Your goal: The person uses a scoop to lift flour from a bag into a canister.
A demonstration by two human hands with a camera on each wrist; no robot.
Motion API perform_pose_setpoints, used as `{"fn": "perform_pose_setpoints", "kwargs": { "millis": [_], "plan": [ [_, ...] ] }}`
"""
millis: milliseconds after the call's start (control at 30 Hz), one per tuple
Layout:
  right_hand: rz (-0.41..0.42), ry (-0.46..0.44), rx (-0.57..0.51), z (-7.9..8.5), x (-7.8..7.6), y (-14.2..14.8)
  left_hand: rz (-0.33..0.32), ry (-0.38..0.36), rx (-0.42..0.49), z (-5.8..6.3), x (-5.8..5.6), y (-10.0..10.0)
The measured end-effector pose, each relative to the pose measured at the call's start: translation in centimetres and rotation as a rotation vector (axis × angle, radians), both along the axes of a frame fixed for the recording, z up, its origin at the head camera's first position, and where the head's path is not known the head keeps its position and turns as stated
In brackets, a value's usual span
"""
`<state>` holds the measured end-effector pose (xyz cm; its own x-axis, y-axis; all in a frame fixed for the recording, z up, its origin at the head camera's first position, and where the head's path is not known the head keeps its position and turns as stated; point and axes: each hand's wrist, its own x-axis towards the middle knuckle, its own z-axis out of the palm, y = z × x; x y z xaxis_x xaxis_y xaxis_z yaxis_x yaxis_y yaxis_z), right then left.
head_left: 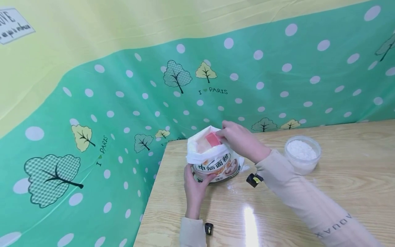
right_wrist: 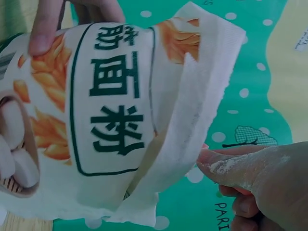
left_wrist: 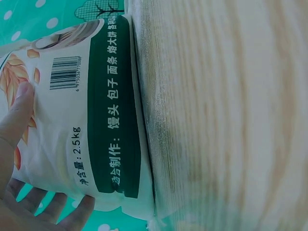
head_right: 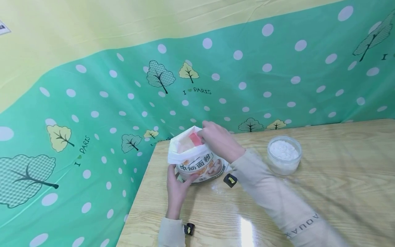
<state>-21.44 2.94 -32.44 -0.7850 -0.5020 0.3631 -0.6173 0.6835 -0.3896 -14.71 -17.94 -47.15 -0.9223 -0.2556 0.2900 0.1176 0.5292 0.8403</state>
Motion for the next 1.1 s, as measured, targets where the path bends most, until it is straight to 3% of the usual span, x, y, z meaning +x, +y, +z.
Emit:
{"fn": "perform_pose_setpoints", "kwargs": {
  "millis": [333, 567, 1100],
  "plan": [
    [-0.051, 0.29, 0.141, -1.0, -0.2, -0.3, -0.012, 0.009, 0.001, 0.1, 0.0, -0.1],
    [-0.053, 0.447, 0.186, -1.5, -0.6, -0.4, -0.019, -0.007, 0.009, 0.1, 0.0, -0.2],
    [-0.025, 0.444, 0.257, -2.4, -2.0, -1.1, -0.014, -0.012, 0.002, 0.0, 0.1, -0.2]
  ]
}}
